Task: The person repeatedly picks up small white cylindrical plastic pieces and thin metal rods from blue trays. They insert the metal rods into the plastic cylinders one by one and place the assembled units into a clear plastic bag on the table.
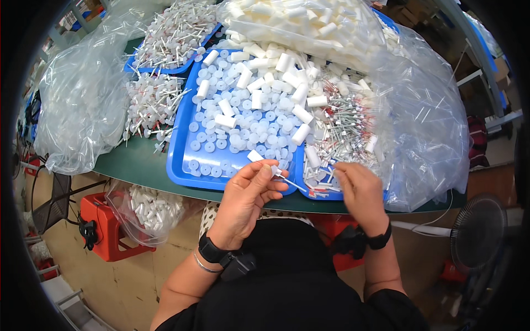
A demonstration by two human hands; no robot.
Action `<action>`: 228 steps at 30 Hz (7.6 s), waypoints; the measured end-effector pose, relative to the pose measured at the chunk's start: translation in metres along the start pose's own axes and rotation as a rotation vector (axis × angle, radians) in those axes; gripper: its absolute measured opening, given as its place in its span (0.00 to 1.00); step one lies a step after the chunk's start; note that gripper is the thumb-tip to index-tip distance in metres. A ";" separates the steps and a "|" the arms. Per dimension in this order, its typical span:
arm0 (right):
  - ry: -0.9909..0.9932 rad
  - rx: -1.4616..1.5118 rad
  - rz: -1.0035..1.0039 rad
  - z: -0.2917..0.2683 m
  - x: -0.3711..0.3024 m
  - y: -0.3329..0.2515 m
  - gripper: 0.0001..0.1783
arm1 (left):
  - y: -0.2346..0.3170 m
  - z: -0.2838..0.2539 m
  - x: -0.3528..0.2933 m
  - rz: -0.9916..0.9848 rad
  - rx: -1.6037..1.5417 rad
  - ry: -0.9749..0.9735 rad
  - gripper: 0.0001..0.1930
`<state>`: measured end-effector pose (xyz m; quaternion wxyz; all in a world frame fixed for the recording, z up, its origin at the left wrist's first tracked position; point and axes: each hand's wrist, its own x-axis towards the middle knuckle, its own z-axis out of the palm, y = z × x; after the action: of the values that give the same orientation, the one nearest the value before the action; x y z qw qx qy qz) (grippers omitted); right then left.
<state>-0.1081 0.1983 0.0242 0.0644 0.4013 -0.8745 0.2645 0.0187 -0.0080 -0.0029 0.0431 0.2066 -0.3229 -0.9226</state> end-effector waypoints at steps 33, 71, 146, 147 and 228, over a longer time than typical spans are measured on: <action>-0.147 0.265 0.009 -0.008 0.006 -0.026 0.04 | -0.004 0.013 0.008 -0.031 -0.083 -0.004 0.15; -0.147 -0.317 -0.082 -0.001 0.032 0.023 0.07 | 0.164 -0.094 0.044 0.907 0.313 0.525 0.29; -0.061 0.525 -0.009 0.006 0.008 -0.048 0.06 | -0.003 0.004 0.002 -0.143 0.002 -0.130 0.15; -0.077 0.493 0.016 0.006 0.009 -0.049 0.07 | -0.002 0.005 0.002 -0.135 0.008 -0.119 0.15; -0.544 0.896 0.348 0.009 0.021 -0.032 0.10 | -0.003 0.010 -0.003 -0.052 0.179 -0.120 0.18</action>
<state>-0.0976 0.1629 0.0365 -0.3854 0.2930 -0.7150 0.5043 0.0178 0.0005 0.0034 -0.0188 0.1624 -0.4004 -0.9017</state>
